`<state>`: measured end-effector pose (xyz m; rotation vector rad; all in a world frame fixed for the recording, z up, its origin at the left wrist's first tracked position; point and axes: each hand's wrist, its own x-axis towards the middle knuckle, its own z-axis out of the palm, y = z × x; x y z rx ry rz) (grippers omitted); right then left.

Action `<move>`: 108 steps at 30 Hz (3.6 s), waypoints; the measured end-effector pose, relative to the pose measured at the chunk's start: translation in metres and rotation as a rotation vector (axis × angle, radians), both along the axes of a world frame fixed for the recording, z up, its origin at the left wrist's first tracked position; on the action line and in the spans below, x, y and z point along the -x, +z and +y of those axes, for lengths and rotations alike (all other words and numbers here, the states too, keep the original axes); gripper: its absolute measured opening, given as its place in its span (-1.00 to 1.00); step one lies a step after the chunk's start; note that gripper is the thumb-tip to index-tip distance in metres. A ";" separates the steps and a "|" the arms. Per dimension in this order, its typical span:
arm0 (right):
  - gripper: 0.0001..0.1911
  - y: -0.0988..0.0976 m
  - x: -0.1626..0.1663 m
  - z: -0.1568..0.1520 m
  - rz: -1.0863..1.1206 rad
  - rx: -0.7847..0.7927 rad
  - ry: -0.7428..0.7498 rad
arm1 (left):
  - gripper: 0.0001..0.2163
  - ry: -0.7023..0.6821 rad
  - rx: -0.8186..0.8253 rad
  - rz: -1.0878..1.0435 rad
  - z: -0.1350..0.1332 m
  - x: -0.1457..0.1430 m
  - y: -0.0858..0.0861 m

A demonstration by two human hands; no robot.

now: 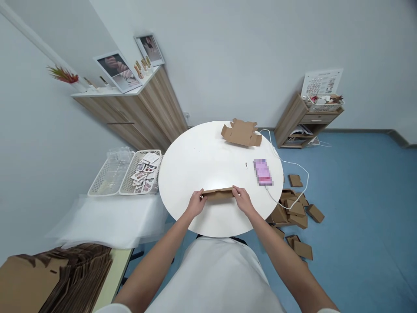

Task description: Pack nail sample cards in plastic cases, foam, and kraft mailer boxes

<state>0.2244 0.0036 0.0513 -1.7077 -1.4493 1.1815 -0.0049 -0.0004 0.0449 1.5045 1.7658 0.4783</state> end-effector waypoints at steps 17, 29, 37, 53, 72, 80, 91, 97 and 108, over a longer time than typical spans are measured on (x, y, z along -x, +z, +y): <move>-0.58 0.036 0.011 0.043 0.033 0.267 0.023 | -0.63 -0.140 -0.178 0.002 0.041 0.024 0.011; -0.59 0.037 0.028 0.029 -0.171 0.085 -0.057 | -0.64 -0.240 -0.222 -0.048 0.047 0.036 0.007; -0.58 0.051 0.037 0.033 -0.381 -0.033 -0.031 | -0.67 -0.225 -0.234 -0.047 0.046 0.037 0.010; -0.72 0.035 0.028 0.021 -0.184 0.039 -0.031 | -0.70 -0.249 -0.236 -0.017 0.044 0.033 0.009; -0.68 -0.003 0.033 -0.006 0.166 0.147 -0.191 | -0.62 -0.145 0.175 -0.346 0.031 0.052 0.002; -0.65 -0.021 0.047 -0.043 0.178 -0.036 -0.256 | -0.70 -0.066 -0.030 -0.329 0.003 0.045 -0.019; -0.48 -0.044 0.047 -0.090 0.110 0.086 -0.382 | -0.59 -0.051 0.033 -0.228 -0.046 0.024 -0.048; -0.39 -0.018 0.027 -0.089 -0.019 0.302 -0.387 | -0.51 -0.099 -0.042 -0.111 -0.027 0.024 -0.045; -0.35 -0.010 0.049 -0.059 0.115 0.420 -0.263 | -0.65 -0.128 -0.069 -0.060 -0.014 0.020 -0.045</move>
